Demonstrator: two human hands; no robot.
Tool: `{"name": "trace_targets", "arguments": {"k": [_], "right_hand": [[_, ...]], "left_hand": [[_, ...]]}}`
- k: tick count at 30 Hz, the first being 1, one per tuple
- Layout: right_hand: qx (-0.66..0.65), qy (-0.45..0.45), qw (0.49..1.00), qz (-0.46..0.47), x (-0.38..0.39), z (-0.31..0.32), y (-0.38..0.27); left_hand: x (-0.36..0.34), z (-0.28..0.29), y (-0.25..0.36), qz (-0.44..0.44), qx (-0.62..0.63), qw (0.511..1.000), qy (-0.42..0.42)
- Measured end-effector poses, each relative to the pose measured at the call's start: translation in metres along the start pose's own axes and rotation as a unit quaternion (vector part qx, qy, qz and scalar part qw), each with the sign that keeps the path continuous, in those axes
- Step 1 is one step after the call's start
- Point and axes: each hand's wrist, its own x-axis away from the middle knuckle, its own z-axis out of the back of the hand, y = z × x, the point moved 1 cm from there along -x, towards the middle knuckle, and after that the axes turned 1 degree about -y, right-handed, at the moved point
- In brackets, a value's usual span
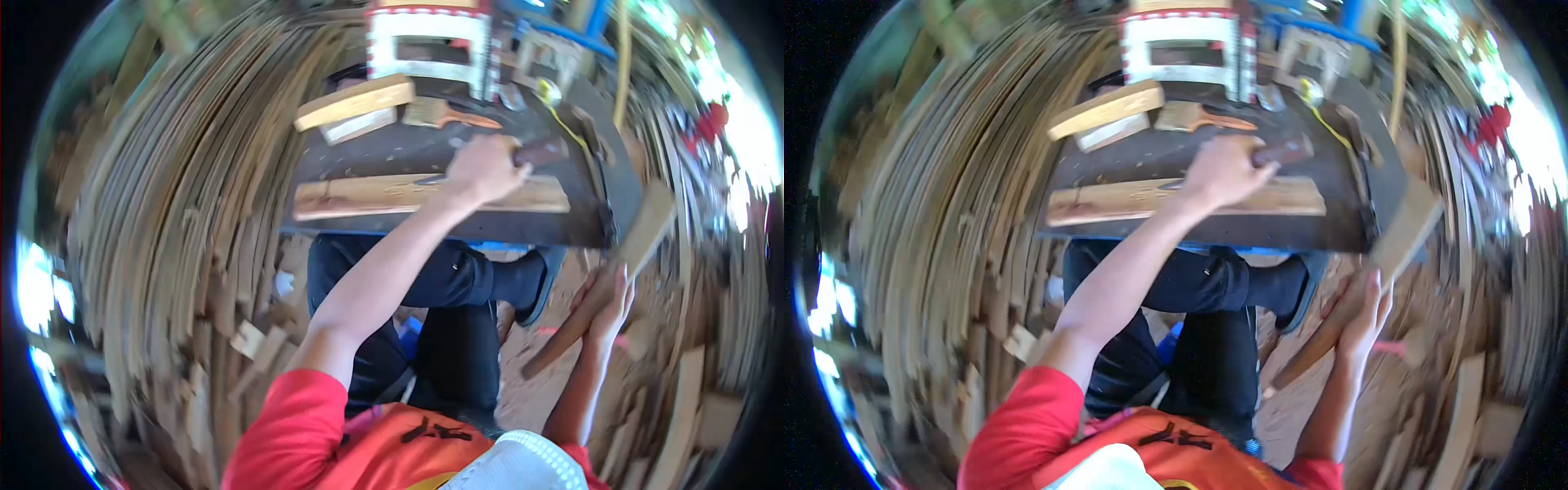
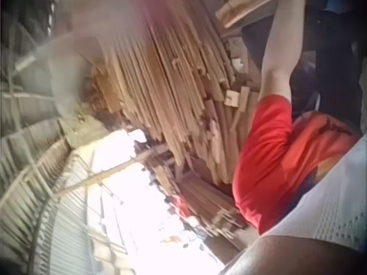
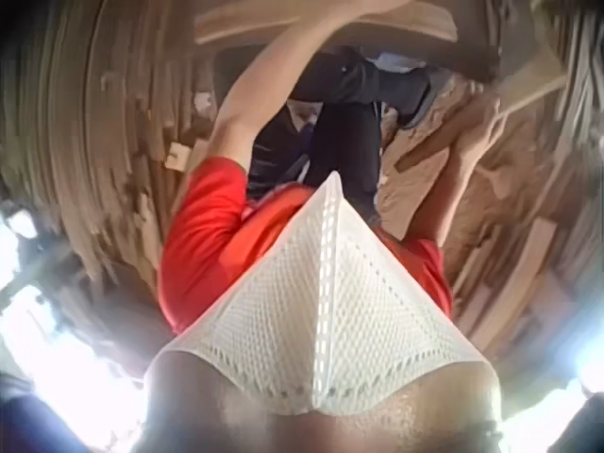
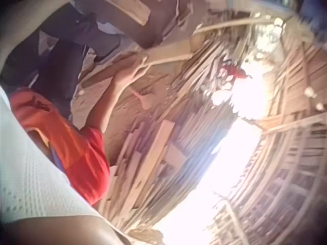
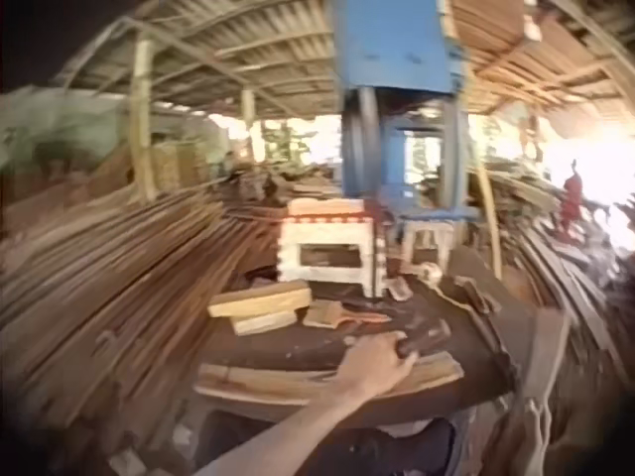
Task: Use a mallet and chisel to carve a groove or shape a wooden plank.
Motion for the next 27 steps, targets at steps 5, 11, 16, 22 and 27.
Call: {"name": "trace_targets", "arguments": {"k": [5,11,16,22,27], "right_hand": [[0.078,-0.101,0.99,-0.057,-0.012,0.004,-0.008],[0.029,-0.08,0.996,-0.033,-0.032,-0.025,-0.006],[-0.07,-0.098,0.991,-0.049,-0.033,-0.018,-0.028],[0.123,-0.14,0.98,-0.068,-0.028,-0.027,-0.014],[0.005,0.036,0.999,0.033,-0.041,-0.039,-0.011]], "left_hand": [[0.003,-0.001,0.004,0.022,0.03,0.999,-0.007],[0.006,0.005,0.0,0.049,0.022,0.998,-0.014],[0.005,0.011,0.003,0.074,0.037,0.996,-0.046],[0.004,0.006,-0.006,0.054,0.032,0.997,-0.034],[0.003,0.007,-0.002,0.081,0.011,0.996,-0.043]]}}
